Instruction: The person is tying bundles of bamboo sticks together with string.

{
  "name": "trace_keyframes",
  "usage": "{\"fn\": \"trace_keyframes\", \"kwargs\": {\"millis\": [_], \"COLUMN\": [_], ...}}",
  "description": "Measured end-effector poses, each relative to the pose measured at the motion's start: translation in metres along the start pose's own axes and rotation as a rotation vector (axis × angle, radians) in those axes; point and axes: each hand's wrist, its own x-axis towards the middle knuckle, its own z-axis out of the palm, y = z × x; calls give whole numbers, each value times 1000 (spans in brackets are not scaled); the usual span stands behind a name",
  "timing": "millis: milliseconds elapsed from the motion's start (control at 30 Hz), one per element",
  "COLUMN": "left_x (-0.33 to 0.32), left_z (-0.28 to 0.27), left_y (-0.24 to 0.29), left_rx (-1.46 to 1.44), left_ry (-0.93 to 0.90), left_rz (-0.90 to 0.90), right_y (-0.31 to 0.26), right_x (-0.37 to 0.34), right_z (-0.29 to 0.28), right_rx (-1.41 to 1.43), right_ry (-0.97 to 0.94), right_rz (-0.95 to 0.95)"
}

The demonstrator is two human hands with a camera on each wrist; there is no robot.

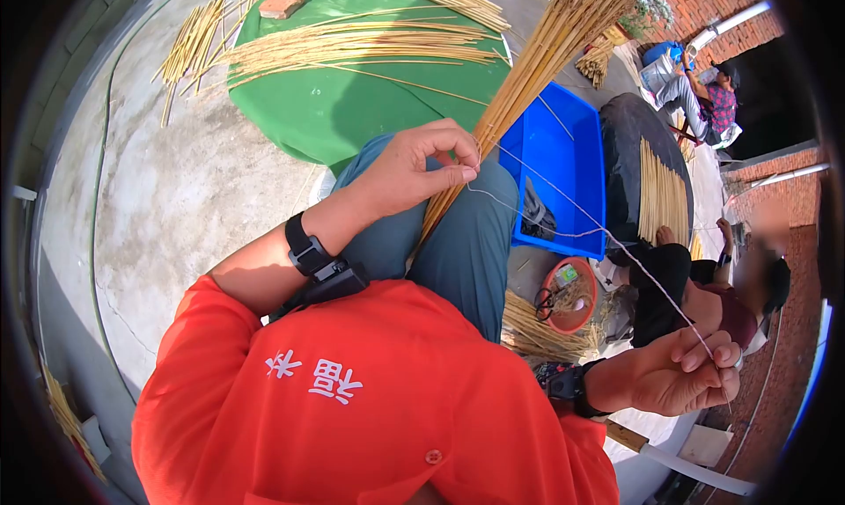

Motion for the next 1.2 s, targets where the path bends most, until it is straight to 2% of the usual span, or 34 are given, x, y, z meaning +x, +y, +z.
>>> {"fn": "trace_keyframes", "kwargs": {"millis": [67,100,167,300,367,500,567,600,667,767,900,1200], "left_x": [-1,-1,0,1,1,2,2,3,3,2,1,4], "left_z": [1,1,2,5,9,17,16,16,15,16,23,33], "left_y": [6,5,4,2,-1,3,9,8,7,13,14,10], "left_rx": [251,252,145,142,-66,-153,-313,-313,-491,-564,-586,-678], "left_ry": [-45,-43,27,62,142,216,234,242,225,192,237,234], "left_rz": [86,88,-37,-49,-136,-129,-322,-321,-455,-497,-503,-532], "right_y": [-2,-3,-8,-23,-25,-29,-29,-30,-32,-37,-41,-45], "right_x": [4,7,18,34,36,36,35,34,33,37,39,42], "right_z": [2,4,6,-1,-3,-9,-11,-14,-17,-13,-17,-12], "right_rx": [36,69,100,183,174,180,177,179,154,166,281,241], "right_ry": [30,62,72,97,86,66,54,65,79,65,64,18], "right_rz": [-13,-27,-40,-67,-81,-34,-2,-22,-52,-51,-4,1]}}
